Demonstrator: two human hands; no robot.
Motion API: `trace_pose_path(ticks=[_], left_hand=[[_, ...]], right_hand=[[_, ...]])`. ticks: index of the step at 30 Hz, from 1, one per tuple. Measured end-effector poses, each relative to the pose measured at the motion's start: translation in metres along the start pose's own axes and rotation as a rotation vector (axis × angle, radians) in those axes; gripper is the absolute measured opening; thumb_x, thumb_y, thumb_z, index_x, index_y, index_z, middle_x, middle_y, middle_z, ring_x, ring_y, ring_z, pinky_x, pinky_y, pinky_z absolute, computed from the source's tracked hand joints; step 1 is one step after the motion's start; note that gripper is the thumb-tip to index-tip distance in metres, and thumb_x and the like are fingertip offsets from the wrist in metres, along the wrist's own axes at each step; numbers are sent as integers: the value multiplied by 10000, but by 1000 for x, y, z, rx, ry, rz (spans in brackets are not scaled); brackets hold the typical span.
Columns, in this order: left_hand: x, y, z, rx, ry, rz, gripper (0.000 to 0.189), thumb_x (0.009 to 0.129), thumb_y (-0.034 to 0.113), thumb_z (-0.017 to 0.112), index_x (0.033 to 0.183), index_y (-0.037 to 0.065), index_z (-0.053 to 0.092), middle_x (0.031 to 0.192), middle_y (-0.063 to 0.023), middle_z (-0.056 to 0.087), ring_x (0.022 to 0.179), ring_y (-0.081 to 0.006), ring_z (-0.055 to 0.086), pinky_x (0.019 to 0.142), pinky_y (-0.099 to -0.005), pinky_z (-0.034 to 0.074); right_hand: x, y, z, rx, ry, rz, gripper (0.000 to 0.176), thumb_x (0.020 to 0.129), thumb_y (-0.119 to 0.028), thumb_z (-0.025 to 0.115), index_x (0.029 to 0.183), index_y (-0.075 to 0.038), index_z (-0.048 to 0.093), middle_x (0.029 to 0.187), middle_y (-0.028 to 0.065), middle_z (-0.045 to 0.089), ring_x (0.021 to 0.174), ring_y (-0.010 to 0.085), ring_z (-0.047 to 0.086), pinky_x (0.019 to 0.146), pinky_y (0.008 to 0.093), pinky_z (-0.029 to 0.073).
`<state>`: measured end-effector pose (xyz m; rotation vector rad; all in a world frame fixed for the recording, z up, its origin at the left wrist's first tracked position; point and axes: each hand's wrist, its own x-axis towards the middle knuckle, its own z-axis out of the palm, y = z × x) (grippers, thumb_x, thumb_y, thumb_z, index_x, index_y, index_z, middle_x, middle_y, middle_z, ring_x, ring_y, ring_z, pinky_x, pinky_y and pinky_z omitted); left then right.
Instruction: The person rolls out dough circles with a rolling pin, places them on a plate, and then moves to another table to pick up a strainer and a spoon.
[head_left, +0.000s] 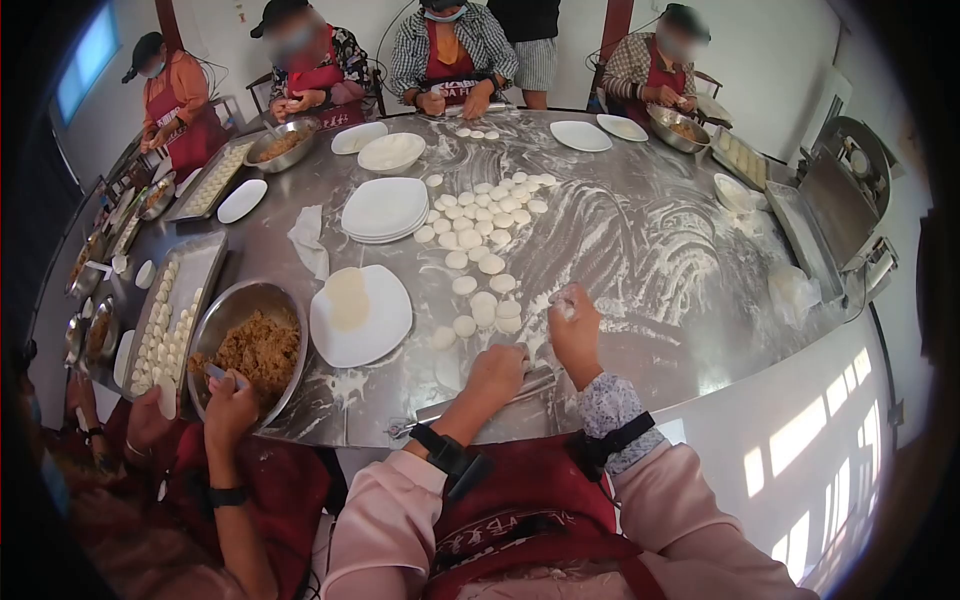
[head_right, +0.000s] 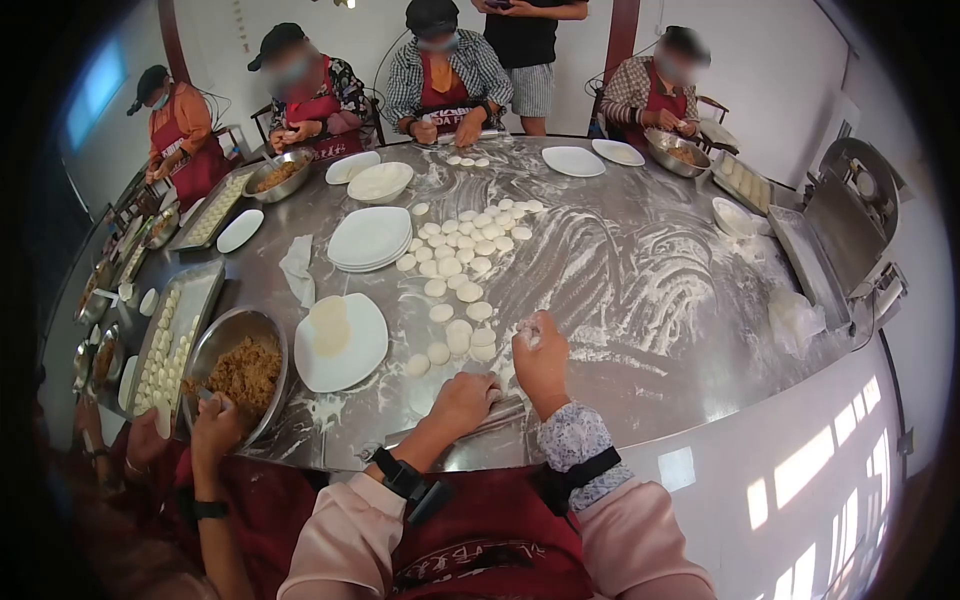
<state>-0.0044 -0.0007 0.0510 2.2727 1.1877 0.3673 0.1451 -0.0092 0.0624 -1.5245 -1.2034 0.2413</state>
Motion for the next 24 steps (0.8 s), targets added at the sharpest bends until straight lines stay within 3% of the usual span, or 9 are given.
trace_pose_path(ticks=[3,7,8,10,14,16,20,22,24], left_hand=[[-8,-15,6,-6,-58,155,119,808,133,573,874,40,605,868,-175,632,862,-364,601,746,-434,471],[-21,-8,-12,-69,-126,64,141,818,132,559,915,35,588,886,-184,625,860,-376,596,742,-448,467],[-22,-7,-9,-35,-133,41,144,822,130,555,925,33,582,880,-187,624,858,-376,596,741,-452,465],[-16,-2,-5,11,-70,5,153,830,121,539,940,24,582,873,-190,623,858,-374,595,740,-459,462],[-1,-17,16,-126,171,-5,171,827,138,557,952,28,591,867,-186,627,837,-373,599,729,-456,465],[-10,-21,7,-58,7,160,186,823,155,576,961,32,597,857,-184,630,807,-374,603,716,-458,470],[-28,-21,-1,-92,-75,75,186,819,171,592,946,35,602,866,-176,634,815,-366,604,718,-454,472],[-22,-6,-8,-51,-73,18,182,814,167,595,935,32,607,872,-168,635,844,-360,600,736,-447,471],[-10,-1,-1,-88,27,-27,182,808,164,596,932,31,605,867,-169,636,845,-361,601,741,-445,473]], right_hand=[[-23,1,-17,26,38,8,125,749,-58,538,864,-9,542,723,169,588,651,320,579,630,373,460],[-58,4,-38,181,50,211,143,754,-74,554,876,-2,540,770,215,601,695,396,582,662,403,466],[-55,5,-33,173,56,232,143,754,-74,554,876,-2,540,770,215,601,695,396,582,662,403,466],[-13,-15,-8,-62,77,-41,151,753,-74,568,883,-3,537,769,212,607,702,395,595,664,403,468],[4,-13,14,-123,86,-64,179,749,-70,573,907,5,536,775,215,604,730,382,601,655,391,467],[-18,-6,-11,-52,26,54,155,749,-53,550,892,4,530,762,199,596,717,349,602,649,382,465],[-54,8,-31,44,82,149,135,752,-30,524,885,-6,528,741,196,585,690,337,599,638,372,462],[-23,-10,-13,-79,102,-89,66,791,-37,518,840,1,497,622,118,503,551,196,539,528,343,434],[2,-14,14,-111,106,-89,105,770,-38,525,867,-1,512,667,157,540,616,291,566,582,357,448]])
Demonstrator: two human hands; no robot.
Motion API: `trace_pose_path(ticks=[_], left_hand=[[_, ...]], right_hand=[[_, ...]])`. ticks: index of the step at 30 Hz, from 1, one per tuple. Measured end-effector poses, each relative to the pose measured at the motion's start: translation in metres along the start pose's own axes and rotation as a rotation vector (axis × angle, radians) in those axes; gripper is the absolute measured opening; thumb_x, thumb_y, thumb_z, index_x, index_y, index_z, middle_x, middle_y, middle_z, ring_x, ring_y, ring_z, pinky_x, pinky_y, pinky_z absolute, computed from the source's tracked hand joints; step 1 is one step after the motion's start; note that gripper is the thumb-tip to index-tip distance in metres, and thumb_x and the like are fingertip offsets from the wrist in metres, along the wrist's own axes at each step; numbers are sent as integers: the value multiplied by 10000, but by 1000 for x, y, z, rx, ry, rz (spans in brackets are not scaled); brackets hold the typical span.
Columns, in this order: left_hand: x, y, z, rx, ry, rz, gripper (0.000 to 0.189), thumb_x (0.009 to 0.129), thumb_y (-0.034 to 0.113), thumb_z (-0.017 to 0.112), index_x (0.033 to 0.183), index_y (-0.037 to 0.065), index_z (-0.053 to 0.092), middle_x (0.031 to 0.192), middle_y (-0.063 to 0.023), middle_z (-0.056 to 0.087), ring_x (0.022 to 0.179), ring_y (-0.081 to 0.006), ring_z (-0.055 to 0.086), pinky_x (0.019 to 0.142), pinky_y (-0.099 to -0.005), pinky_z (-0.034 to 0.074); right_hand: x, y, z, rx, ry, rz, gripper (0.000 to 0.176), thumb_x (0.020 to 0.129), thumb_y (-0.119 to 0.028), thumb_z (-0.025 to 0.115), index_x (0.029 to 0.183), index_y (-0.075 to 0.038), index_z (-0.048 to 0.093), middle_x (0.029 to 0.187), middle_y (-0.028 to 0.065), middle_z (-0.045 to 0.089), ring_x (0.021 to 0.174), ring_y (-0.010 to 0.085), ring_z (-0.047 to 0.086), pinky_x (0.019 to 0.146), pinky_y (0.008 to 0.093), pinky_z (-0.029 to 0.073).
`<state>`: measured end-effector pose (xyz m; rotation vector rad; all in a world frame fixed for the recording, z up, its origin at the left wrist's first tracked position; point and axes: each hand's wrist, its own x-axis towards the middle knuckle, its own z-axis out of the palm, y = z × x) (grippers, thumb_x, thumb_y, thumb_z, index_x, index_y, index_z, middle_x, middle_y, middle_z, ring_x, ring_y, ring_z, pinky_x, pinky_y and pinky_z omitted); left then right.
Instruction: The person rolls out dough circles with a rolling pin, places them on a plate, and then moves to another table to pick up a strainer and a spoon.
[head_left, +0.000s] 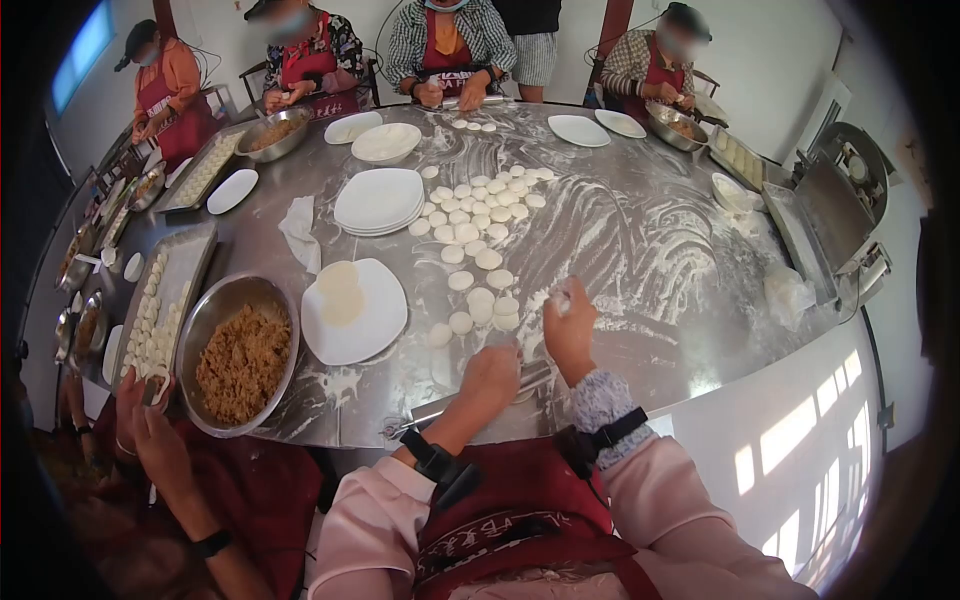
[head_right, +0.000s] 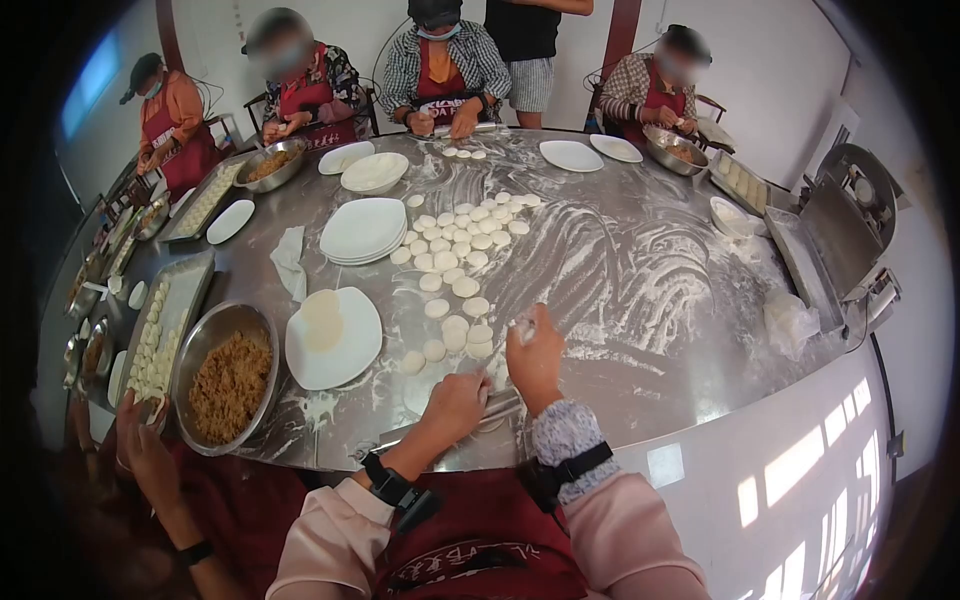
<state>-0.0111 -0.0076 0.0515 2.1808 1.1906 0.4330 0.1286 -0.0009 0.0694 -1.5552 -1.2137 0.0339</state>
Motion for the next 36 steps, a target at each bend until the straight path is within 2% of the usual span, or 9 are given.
trace_pose_path(ticks=[1,6,11,17,19,26,29,31,36], left_hand=[[6,-1,2,-41,101,-50,181,803,160,598,929,30,604,862,-171,636,846,-361,602,745,-443,474],[-5,-23,4,35,22,109,183,819,159,554,943,36,608,862,-183,639,831,-371,607,742,-448,480],[-10,-17,4,-48,-85,111,181,821,160,549,931,38,624,877,-175,642,851,-369,605,753,-445,478],[8,-15,11,-42,142,86,169,804,144,576,934,44,617,853,-173,642,833,-372,607,749,-447,476],[0,-17,-1,-8,-68,73,168,815,150,558,931,43,616,842,-174,641,835,-371,606,752,-449,477],[-1,-4,0,-21,-56,57,166,805,156,574,907,33,616,860,-176,643,847,-362,608,754,-447,478],[10,-8,7,-61,107,17,164,801,139,567,917,32,611,886,-178,644,859,-355,609,759,-446,478],[5,-8,0,72,-128,52,166,802,112,542,930,29,608,916,-181,644,870,-359,607,768,-450,477],[-9,-14,0,-38,-96,82,173,807,124,550,947,44,612,908,-175,645,864,-370,605,762,-453,476]], right_hand=[[6,-2,8,-30,-7,1,149,749,-38,532,894,-2,526,712,196,576,681,385,593,636,371,462],[-31,18,-35,127,-73,166,165,753,-64,556,903,2,534,746,215,594,694,394,597,644,399,466],[-31,9,-33,52,-14,141,160,757,-66,568,897,5,532,762,224,598,711,395,598,647,411,467],[-9,4,-8,-39,31,-16,148,776,-71,549,896,11,526,756,230,589,726,390,599,650,408,468],[-29,11,-34,99,-67,209,146,778,-72,542,895,13,523,749,229,587,723,390,596,654,403,470],[-5,-6,-12,-22,-16,48,148,766,-61,542,894,10,525,763,215,599,726,354,615,669,393,478],[4,-7,0,-94,-25,50,152,754,-53,552,894,2,531,778,201,610,722,338,622,672,393,480],[-15,1,-22,-23,-9,55,164,744,-47,559,900,-1,533,777,194,612,720,337,625,660,391,476],[-48,18,-45,96,-26,220,177,741,-42,552,911,0,532,770,202,601,722,334,625,639,388,465]])
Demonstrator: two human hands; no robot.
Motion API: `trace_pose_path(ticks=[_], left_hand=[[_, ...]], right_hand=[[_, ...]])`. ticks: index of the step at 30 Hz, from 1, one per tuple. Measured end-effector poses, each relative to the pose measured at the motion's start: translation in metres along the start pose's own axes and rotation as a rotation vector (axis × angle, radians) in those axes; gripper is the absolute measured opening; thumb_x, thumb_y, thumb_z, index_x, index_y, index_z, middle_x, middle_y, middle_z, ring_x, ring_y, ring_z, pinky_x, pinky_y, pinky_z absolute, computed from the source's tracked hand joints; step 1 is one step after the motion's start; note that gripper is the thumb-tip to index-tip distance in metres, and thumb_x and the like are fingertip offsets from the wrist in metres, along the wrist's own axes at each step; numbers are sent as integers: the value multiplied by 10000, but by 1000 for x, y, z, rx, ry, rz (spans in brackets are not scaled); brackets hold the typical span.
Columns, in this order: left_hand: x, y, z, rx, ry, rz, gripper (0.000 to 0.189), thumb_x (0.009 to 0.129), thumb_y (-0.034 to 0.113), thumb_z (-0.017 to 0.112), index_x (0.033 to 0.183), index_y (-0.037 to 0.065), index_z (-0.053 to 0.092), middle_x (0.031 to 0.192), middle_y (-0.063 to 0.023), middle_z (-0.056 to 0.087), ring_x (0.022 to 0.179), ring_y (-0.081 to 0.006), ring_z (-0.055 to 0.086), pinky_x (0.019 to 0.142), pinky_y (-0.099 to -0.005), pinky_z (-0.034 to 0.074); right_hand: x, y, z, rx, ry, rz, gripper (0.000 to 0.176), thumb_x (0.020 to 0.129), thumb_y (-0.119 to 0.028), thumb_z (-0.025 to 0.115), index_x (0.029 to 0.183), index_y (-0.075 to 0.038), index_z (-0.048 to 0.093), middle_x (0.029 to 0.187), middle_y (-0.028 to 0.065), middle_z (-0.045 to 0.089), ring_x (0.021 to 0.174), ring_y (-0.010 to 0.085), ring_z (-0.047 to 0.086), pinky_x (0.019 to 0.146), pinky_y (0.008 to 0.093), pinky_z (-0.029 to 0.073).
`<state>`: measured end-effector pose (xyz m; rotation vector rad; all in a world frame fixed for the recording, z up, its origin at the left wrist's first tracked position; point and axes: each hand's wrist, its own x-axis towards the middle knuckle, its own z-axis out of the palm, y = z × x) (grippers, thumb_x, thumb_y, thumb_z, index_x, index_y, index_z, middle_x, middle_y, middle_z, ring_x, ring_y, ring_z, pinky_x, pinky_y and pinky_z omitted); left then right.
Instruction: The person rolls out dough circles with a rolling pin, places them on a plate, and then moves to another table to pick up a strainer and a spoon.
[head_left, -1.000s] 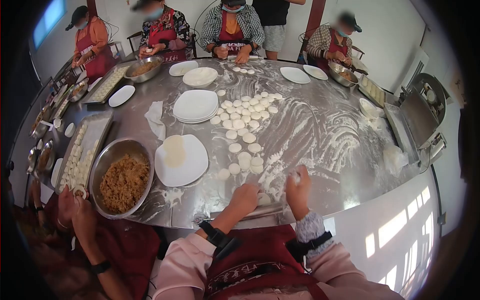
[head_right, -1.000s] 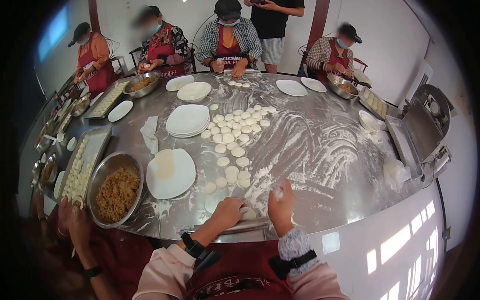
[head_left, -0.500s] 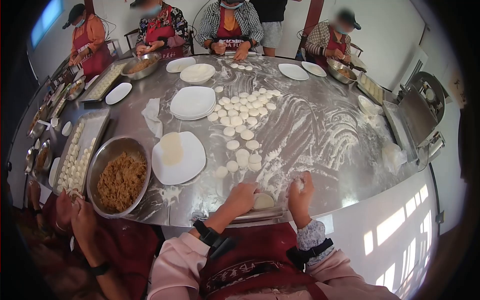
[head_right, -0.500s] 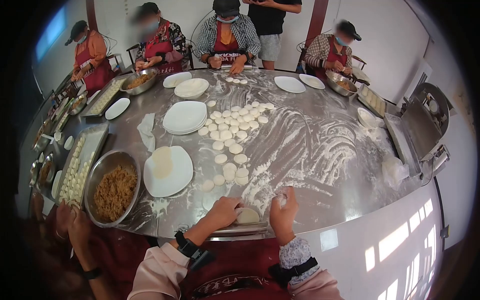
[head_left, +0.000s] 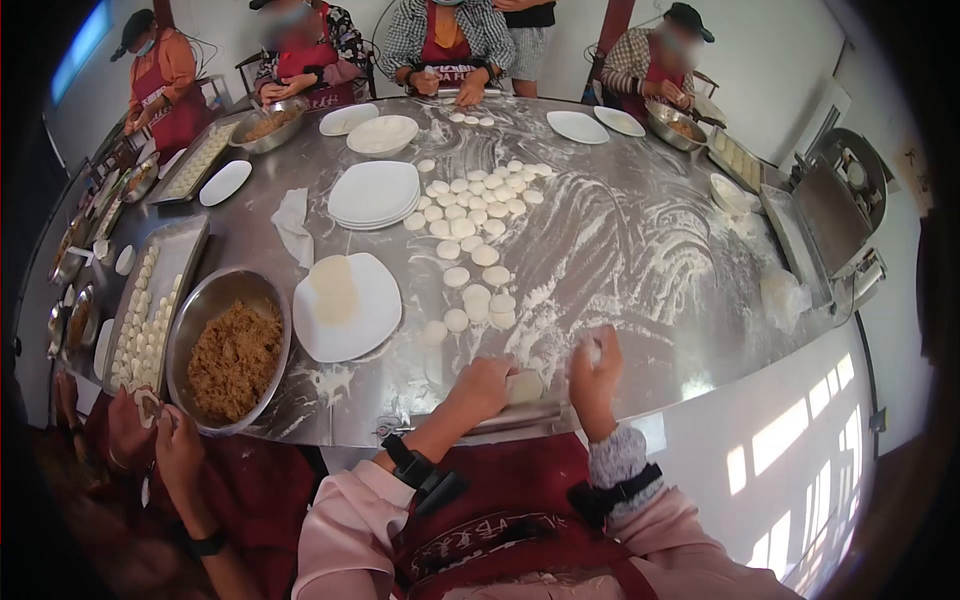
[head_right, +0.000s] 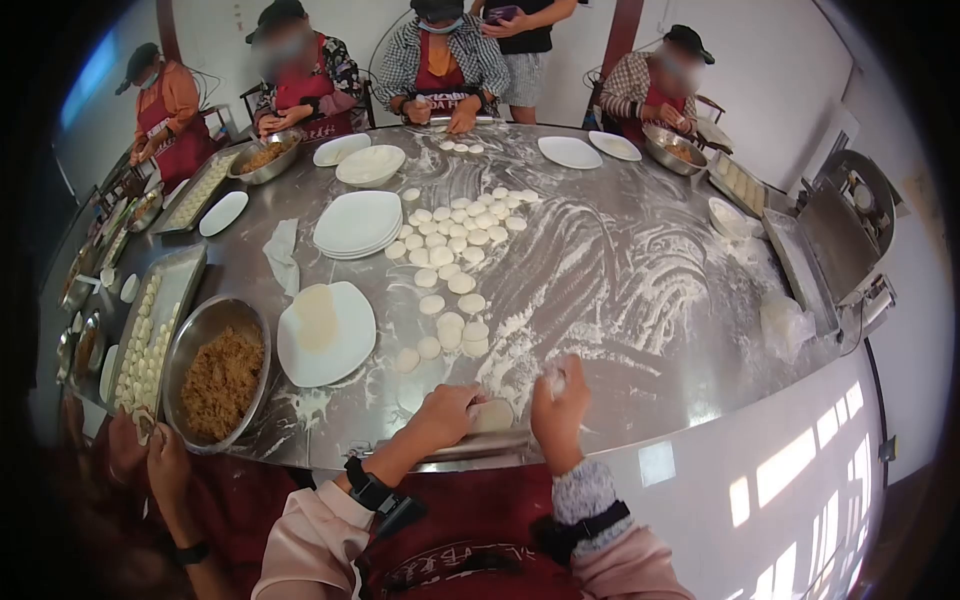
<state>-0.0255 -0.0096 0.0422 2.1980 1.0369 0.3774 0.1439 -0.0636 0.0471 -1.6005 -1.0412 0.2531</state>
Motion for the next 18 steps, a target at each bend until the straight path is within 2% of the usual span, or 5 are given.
trace_pose_path(ticks=[7,9,13,16,18], left_hand=[[20,8,8,-43,131,-11,170,803,87,525,940,47,617,880,-198,638,848,-385,602,761,-447,478],[11,8,-2,-17,97,-11,171,802,78,519,937,42,617,870,-205,636,845,-389,601,757,-447,478],[-1,-4,0,-54,48,46,176,799,82,527,943,35,616,859,-220,630,842,-393,602,751,-448,477],[9,18,5,-77,92,-19,180,792,91,536,946,35,612,845,-224,626,833,-393,601,746,-448,477],[23,21,10,-48,126,-42,178,790,88,535,944,35,609,843,-221,627,833,-394,601,744,-449,476]], right_hand=[[39,-25,40,-115,41,-186,200,746,-65,566,926,14,528,775,237,588,737,410,593,644,425,458],[22,-17,15,-85,-25,-57,192,750,-67,565,920,16,532,763,229,593,723,406,596,641,422,461],[-5,-3,-4,60,27,-6,168,754,-66,561,899,13,534,743,213,598,700,402,598,632,420,463],[29,-23,26,-93,71,-193,163,753,-80,562,893,0,537,760,223,608,725,425,593,639,435,465],[37,-28,37,-114,73,-189,166,751,-84,563,894,-2,539,770,227,610,736,430,591,647,437,466]])
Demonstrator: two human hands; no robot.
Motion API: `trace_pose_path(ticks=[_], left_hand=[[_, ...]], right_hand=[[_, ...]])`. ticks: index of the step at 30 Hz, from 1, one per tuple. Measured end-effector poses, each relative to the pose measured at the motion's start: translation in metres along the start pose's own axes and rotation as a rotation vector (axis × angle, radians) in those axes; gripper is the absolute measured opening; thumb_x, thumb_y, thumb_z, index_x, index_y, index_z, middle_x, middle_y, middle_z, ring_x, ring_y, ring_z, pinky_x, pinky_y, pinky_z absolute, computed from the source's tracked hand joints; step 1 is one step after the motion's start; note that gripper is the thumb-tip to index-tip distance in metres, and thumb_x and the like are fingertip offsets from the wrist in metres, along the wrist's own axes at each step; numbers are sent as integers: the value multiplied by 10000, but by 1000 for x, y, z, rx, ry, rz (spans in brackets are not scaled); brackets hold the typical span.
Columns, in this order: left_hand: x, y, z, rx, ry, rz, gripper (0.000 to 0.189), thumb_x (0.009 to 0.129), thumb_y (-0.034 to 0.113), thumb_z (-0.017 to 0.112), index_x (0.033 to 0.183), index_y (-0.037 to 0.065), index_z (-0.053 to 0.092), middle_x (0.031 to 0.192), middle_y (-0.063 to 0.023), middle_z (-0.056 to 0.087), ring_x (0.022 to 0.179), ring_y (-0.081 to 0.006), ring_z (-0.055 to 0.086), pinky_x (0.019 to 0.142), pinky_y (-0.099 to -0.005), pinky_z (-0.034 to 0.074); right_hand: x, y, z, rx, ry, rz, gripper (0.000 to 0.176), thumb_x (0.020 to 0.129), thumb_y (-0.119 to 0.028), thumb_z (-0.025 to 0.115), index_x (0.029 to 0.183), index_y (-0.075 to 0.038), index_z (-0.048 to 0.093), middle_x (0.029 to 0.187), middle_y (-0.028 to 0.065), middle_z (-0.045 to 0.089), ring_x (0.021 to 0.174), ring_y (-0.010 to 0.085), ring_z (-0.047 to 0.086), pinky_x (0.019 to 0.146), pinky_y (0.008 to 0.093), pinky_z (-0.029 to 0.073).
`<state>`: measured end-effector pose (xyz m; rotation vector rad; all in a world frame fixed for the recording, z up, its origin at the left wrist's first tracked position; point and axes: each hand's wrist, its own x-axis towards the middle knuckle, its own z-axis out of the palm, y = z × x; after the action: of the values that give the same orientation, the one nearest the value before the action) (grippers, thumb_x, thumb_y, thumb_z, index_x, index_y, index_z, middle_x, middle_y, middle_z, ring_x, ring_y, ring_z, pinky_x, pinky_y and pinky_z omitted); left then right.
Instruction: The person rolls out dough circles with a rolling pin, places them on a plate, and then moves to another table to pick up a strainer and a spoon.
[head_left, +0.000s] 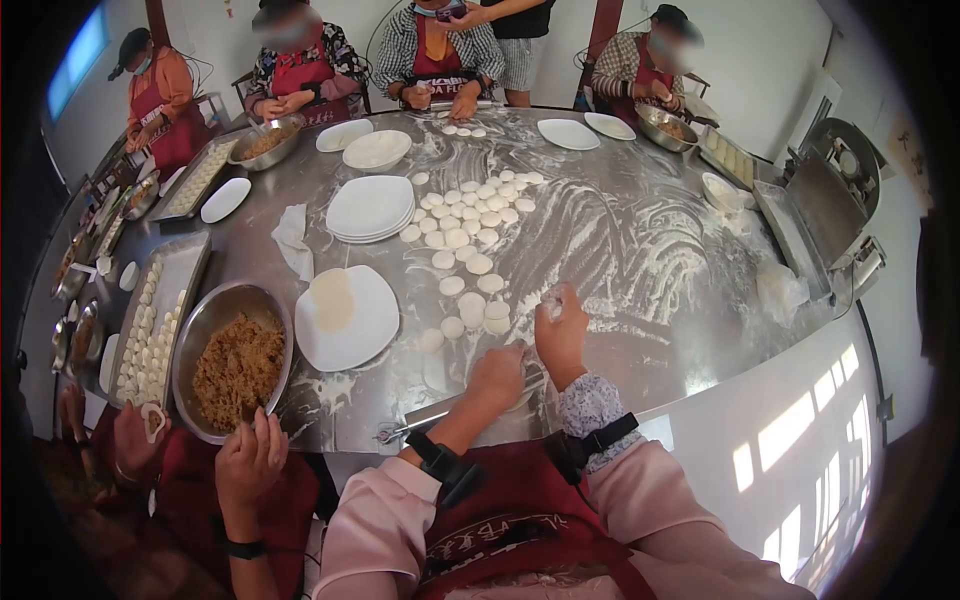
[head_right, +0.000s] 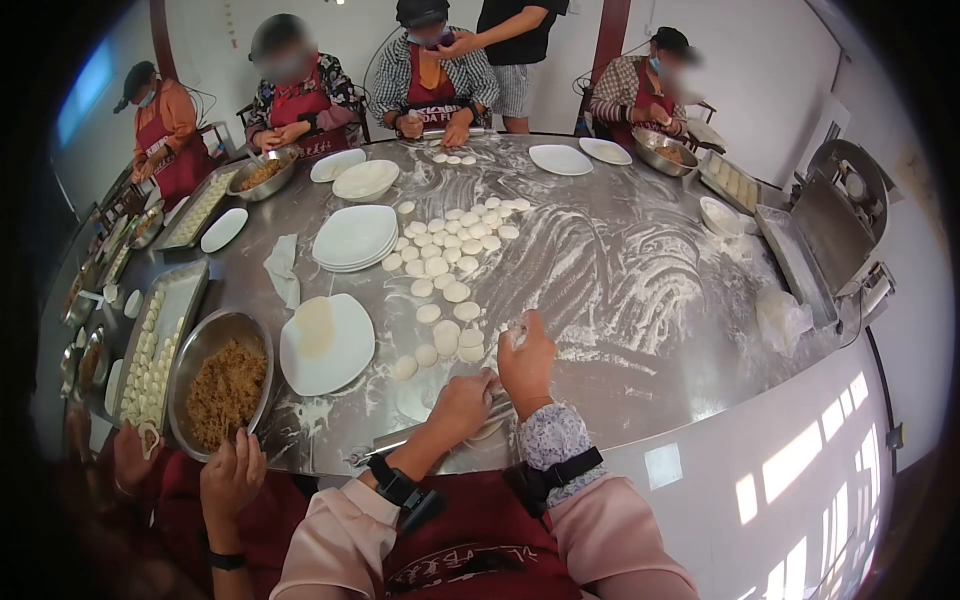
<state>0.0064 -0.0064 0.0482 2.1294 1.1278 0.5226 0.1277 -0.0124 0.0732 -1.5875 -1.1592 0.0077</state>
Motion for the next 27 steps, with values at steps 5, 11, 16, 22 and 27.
trace_pose_path(ticks=[5,11,16,22,27], left_hand=[[-8,-19,-8,120,-110,62,194,799,92,526,971,41,600,850,-208,632,840,-395,600,741,-454,472],[-19,-19,-4,-19,7,21,220,810,90,495,1001,47,595,877,-204,638,840,-387,606,755,-450,474],[-7,-13,-8,45,2,20,211,810,109,506,979,10,585,869,-213,635,838,-391,607,757,-448,477],[-24,-25,-15,-23,-59,12,188,822,117,520,959,4,580,874,-218,631,836,-398,602,747,-449,478],[-15,-10,-7,-15,28,-76,180,830,129,529,967,30,592,889,-209,634,851,-395,599,754,-451,478]], right_hand=[[-29,11,-37,124,-73,139,163,745,-65,556,898,-14,536,729,208,590,701,413,586,630,403,468],[-14,2,-23,24,-45,34,166,748,-64,557,902,-7,527,721,197,584,682,407,584,622,395,467],[-4,3,-4,14,-41,20,167,744,-59,561,898,-7,525,717,195,581,683,404,585,621,398,463],[-50,29,-42,144,-3,76,124,752,-23,522,872,2,508,669,154,543,507,250,543,501,349,426],[1,5,5,-1,1,-39,157,754,-41,536,903,2,514,696,180,564,632,356,575,595,392,455]])
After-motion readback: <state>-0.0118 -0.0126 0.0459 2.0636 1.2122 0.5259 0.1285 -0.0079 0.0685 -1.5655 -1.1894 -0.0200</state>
